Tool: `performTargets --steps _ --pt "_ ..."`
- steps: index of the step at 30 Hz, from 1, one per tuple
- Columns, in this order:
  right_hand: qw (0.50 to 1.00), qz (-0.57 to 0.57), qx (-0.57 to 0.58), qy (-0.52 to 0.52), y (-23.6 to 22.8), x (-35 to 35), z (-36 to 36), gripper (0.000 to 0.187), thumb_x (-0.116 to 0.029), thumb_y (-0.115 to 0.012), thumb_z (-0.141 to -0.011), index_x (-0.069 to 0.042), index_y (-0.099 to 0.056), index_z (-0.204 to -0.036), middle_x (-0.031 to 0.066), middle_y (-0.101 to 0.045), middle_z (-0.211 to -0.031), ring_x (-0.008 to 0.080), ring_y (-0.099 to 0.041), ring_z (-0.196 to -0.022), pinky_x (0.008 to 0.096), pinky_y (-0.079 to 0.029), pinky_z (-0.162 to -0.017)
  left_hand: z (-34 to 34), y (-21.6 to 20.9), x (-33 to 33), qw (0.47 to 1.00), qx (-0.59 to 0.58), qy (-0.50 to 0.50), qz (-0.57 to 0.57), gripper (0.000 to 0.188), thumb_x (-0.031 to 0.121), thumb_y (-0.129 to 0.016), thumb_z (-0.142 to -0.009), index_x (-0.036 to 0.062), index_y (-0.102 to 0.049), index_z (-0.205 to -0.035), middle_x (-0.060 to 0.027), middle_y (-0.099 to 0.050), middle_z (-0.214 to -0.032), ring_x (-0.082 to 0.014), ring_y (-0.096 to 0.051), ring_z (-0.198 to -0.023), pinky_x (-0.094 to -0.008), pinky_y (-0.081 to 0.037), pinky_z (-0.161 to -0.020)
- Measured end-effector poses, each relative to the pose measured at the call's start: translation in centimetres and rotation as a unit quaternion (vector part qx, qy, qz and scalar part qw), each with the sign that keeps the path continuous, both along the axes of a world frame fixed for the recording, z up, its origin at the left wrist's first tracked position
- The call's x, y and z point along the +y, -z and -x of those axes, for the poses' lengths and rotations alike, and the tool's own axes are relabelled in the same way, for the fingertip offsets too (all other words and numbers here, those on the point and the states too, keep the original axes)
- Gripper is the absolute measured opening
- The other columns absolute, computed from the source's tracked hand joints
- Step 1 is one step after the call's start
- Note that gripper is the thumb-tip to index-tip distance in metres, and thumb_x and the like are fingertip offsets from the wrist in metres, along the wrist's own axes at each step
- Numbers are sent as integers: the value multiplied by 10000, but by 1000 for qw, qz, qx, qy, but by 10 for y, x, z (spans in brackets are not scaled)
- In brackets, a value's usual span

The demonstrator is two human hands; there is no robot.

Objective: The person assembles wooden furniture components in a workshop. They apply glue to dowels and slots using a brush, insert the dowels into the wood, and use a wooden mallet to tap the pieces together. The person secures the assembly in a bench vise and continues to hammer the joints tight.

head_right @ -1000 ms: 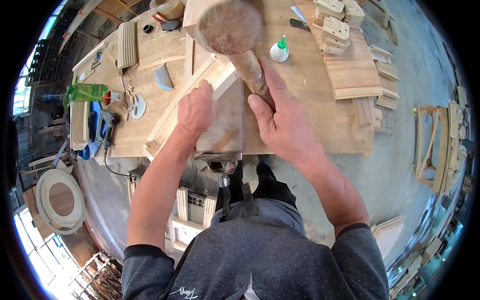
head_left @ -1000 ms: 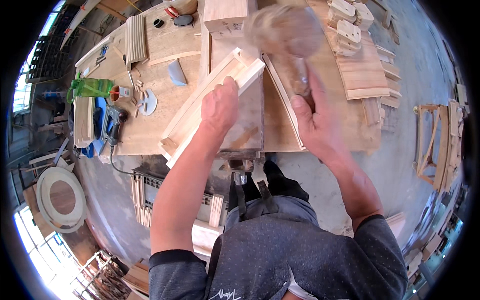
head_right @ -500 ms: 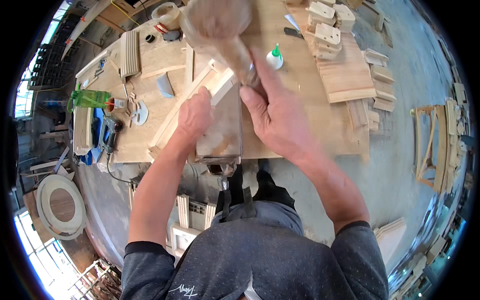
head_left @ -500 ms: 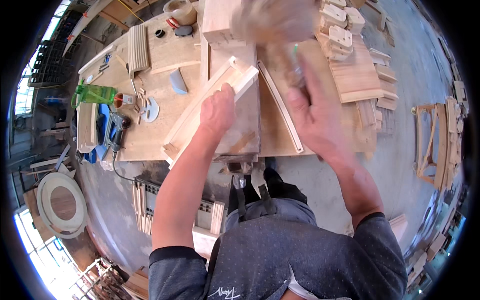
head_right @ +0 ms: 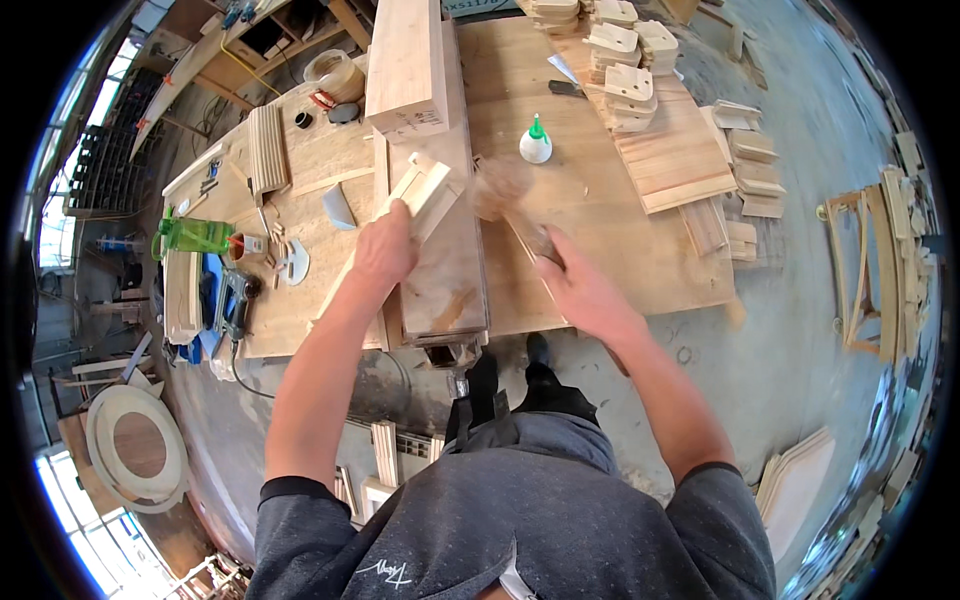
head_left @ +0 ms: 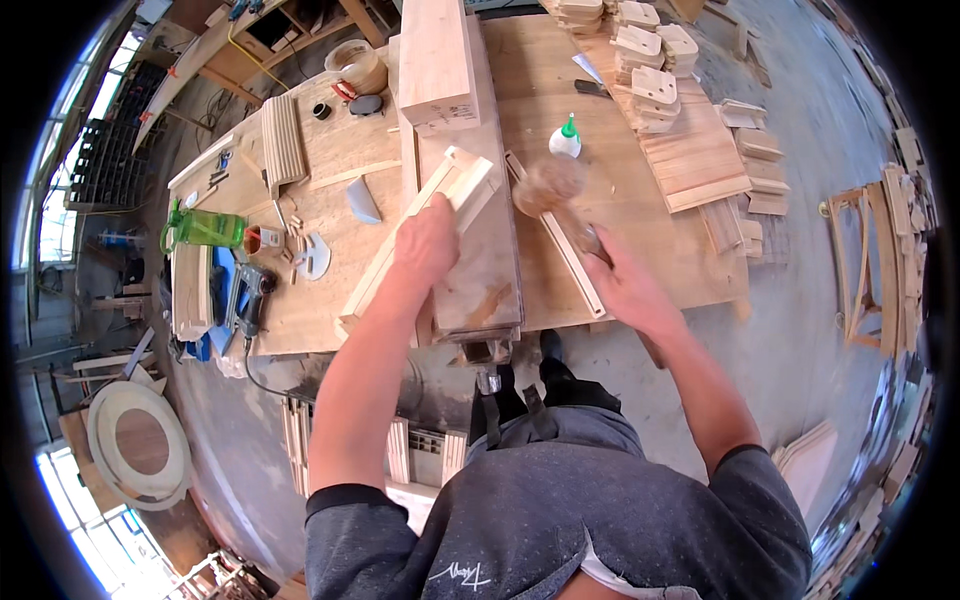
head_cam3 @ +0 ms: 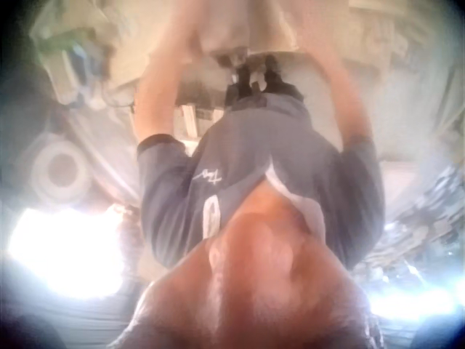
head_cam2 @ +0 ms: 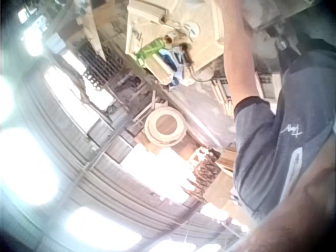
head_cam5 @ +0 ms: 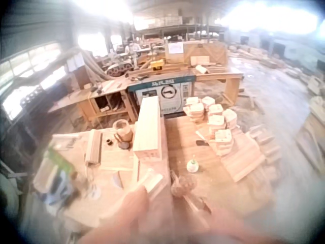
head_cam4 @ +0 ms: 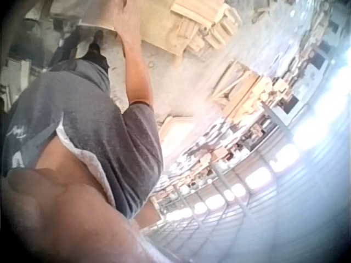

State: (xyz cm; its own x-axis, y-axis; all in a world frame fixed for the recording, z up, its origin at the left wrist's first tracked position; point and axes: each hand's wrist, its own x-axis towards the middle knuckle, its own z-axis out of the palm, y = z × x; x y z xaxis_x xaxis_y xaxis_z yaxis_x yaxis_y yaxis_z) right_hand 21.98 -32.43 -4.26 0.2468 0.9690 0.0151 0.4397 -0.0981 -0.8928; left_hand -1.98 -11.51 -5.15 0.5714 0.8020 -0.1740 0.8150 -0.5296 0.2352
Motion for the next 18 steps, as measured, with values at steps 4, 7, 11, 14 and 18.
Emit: performTargets --steps 4,7,11,14,18 --pt "947 284 112 95 22 -57 -34 448 -256 -537 -1063 -103 -489 -1481 59 -642 -868 175 -612 -627 355 -515 -555 21 -39 15 996 -18 -26 86 488 220 -772 -845 -72 -522 -1146 -318 -697 -1038 -475 -682 -1028 -513 -544 -885" --pt "903 311 235 178 46 -86 -39 404 -264 -530 -1071 -152 -524 -1458 -8 -524 -749 84 -497 -525 274 -437 -443 40 -57 26 981 -46 -53 183 573 269 -827 -815 -73 -556 -1187 -275 -701 -1069 -379 -695 -1046 -448 -537 -917" --pt "888 313 261 212 66 -101 -37 324 -268 -531 -1073 -160 -556 -1378 -33 -482 -707 62 -459 -504 261 -417 -423 60 -60 38 962 -140 -34 234 589 283 -861 -800 -66 -582 -1183 -180 -711 -1058 -260 -681 -1026 -402 -525 -907" --pt "885 310 272 216 68 -101 -34 279 -268 -545 -1067 -139 -563 -1312 -33 -483 -707 64 -459 -503 262 -421 -432 62 -61 40 936 -223 -16 272 590 280 -866 -803 -50 -589 -1205 -150 -714 -1069 -219 -663 -1032 -389 -517 -907" --pt "889 299 280 202 63 -99 -35 264 -278 -561 -1057 -122 -564 -1271 -35 -481 -719 61 -457 -506 256 -420 -442 44 -73 38 945 -213 14 248 583 259 -855 -808 -36 -579 -1229 -187 -715 -1070 -268 -681 -1052 -397 -520 -922"
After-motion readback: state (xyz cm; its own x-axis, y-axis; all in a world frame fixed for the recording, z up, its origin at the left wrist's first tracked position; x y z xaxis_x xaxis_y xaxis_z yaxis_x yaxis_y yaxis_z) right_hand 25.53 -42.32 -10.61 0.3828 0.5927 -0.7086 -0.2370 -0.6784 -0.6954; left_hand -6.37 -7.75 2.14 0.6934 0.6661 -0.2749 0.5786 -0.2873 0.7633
